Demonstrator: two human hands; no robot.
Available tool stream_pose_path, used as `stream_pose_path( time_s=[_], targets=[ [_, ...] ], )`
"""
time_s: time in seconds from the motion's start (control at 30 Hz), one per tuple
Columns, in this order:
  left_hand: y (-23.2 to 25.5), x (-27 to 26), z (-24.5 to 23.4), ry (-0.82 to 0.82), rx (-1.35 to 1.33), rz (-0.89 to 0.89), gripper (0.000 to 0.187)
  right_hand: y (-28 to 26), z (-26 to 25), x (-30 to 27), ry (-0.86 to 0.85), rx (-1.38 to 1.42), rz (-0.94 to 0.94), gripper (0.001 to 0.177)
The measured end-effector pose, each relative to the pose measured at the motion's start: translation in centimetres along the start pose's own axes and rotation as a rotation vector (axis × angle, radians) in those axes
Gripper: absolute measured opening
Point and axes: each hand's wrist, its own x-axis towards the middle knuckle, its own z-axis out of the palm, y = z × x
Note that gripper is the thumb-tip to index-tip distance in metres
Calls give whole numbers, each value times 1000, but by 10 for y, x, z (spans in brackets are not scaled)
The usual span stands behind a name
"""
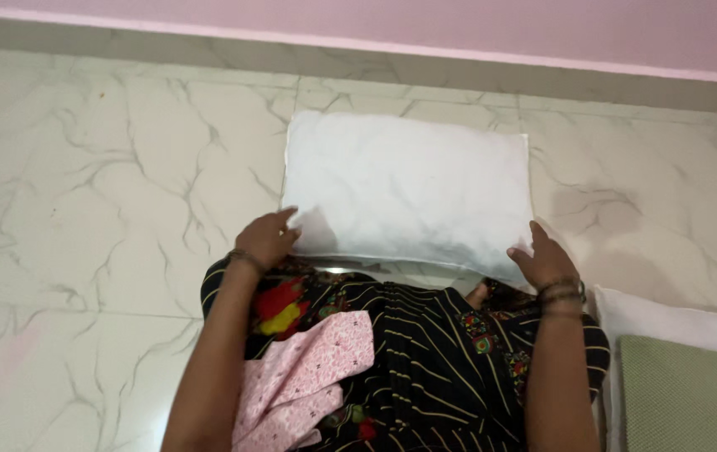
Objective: The person removes a pink patterned pillowcase from a white pillow, then places the pillowcase over the pillow and smooths it out. The person folds the pillowcase over the pillow and adjusts the edges.
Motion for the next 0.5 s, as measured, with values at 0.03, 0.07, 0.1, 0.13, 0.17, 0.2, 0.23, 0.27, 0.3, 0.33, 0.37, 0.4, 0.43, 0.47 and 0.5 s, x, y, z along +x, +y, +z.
stream_pose_path(
  time_s=[0.03, 0.07, 0.1, 0.13, 0.17, 0.2, 0.23, 0.27, 0.3, 0.33, 0.37, 0.4, 0.43, 0.47, 0.5],
  targets=[
    [11, -26, -21, 29, -153, -77, 47, -11, 3, -17, 0, 88, -20, 77],
    [24, -58, -40, 58, -306, -155, 45, -22, 8, -33, 1, 176, -40, 76],
    [33, -86, -62, -111, -279, -210, 40, -34, 17, -54, -88, 348, -128, 72],
    [44, -109, -75, -281, -251, -262, 39, -48, 23, -70, -176, 520, -216, 68],
    [55, -126, -81, -411, -184, -192, 34, -61, 26, -88, -202, 435, -252, 66],
    [62, -140, -83, -541, -115, -122, 35, -78, 34, -108, -229, 348, -288, 63],
    [69, -153, -81, -552, -133, -23, 28, -99, 40, -124, -268, 401, -410, 66],
    [75, -163, -76, -562, -150, 77, 24, -119, 42, -138, -307, 453, -533, 69],
    [79, -168, -73, -569, -163, 175, 23, -140, 45, -147, -440, 584, -601, 78],
    [81, -165, -69, -434, -241, 238, 20, -160, 47, -156, -576, 712, -665, 88],
    [86, -159, -63, -298, -319, 299, 17, -179, 51, -162, -558, 765, -812, 88],
    [92, -153, -59, -161, -394, 360, 15, -195, 54, -168, -536, 818, -958, 89],
    [99, -142, -56, -180, -567, 253, 13, -204, 53, -169, -505, 865, -1107, 89],
    [106, -132, -56, -199, -738, 144, 12, -208, 51, -166, -507, 850, -997, 76],
    [112, -120, -59, -228, -804, 116, 15, -213, 48, -158, -502, 832, -892, 62]
  ],
)
